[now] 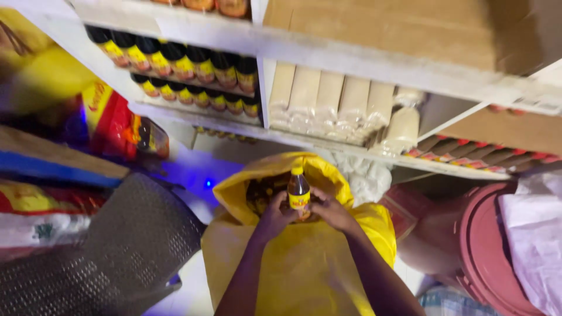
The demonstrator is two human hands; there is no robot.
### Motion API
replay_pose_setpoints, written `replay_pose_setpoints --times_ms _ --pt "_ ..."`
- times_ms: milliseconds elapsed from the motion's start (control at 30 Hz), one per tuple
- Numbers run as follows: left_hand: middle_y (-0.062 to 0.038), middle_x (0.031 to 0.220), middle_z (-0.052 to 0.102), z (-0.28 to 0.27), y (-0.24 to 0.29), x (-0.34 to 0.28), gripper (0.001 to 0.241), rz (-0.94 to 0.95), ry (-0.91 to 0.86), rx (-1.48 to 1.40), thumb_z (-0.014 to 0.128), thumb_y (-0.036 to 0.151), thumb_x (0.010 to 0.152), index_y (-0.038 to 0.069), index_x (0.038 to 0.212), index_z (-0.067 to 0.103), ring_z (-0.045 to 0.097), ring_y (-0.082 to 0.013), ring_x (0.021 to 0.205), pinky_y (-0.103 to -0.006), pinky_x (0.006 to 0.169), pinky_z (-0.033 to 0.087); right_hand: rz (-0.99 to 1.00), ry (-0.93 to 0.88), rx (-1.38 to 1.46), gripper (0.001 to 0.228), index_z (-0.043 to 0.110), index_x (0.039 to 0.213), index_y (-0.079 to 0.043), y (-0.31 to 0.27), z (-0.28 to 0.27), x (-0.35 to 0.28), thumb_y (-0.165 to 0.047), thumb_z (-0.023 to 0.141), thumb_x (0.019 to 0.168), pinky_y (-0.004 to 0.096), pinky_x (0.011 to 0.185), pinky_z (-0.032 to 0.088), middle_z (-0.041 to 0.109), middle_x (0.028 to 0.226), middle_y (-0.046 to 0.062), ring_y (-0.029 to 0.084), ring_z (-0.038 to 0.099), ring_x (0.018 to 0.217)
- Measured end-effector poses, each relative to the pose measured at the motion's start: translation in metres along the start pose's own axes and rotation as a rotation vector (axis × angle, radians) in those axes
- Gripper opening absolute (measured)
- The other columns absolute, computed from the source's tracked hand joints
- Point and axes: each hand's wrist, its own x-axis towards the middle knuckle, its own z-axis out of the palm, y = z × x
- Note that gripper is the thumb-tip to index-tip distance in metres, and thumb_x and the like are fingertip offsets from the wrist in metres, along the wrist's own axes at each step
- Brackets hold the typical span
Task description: Placing bottled sauces from a bag onto retail shelves.
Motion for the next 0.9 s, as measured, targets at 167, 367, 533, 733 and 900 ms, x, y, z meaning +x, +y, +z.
replay_pose_setpoints --times_ms 167,367,533,733,900 --pt "-0.013 0.121 0.066 -0.002 0.022 -0.006 0.061 0.137 -0.036 0.033 0.085 0.016 0.078 0.006 0.131 0.057 0.069 -0.0256 0.105 -0.0364 0.091 0.058 -0.084 -0.075 0.067 0.062 0.056 0.147 -0.009 -0.019 -0.016 -0.016 -0.015 0.071 0.087 0.032 0.07 0.058 0.072 0.109 0.015 0.022 0.067 0.079" --pt "-0.011 0.122 0.069 -0.006 0.052 -0.013 0.068 0.26 -0.034 0.133 0.082 0.018 0.078 0.006 0.138 0.053 0.071 -0.0201 0.101 -0.0308 0.086 0.058 -0.089 -0.086 0.037 0.065 0.052 0.15 -0.009 -0.035 -0.023 -0.022 -0.01 0.069 0.086 0.026 0.067 0.052 0.072 0.113 0.009 0.015 0.064 0.078" --pt "-0.011 0.125 0.07 -0.003 0.09 -0.013 0.066 0.338 -0.089 0.038 0.079 0.008 0.078 0.005 0.139 0.053 0.072 -0.0197 0.106 -0.0322 0.092 0.059 -0.235 -0.109 0.073 0.066 0.054 0.147 -0.003 -0.068 -0.027 -0.025 0.001 0.067 0.083 0.027 0.07 0.057 0.073 0.123 0.012 0.018 0.066 0.084" --pt "-0.007 0.116 0.072 -0.002 0.139 -0.006 0.066 0.401 -0.041 0.16 0.081 0.015 0.077 0.009 0.137 0.054 0.071 -0.0174 0.099 -0.0302 0.089 0.055 -0.296 -0.097 0.04 0.066 0.054 0.148 -0.005 -0.125 -0.032 -0.037 -0.002 0.064 0.083 0.028 0.072 0.055 0.075 0.12 0.011 0.018 0.065 0.087" --pt "-0.004 0.099 0.076 0.001 0.198 0.003 0.057 0.483 -0.012 0.194 0.083 0.014 0.074 0.009 0.127 0.062 0.069 -0.0146 0.086 -0.028 0.083 0.053 -0.358 -0.007 -0.034 0.068 0.055 0.147 -0.005 -0.164 -0.047 -0.031 -0.003 0.065 0.08 0.026 0.068 0.056 0.073 0.118 0.013 0.016 0.064 0.077"
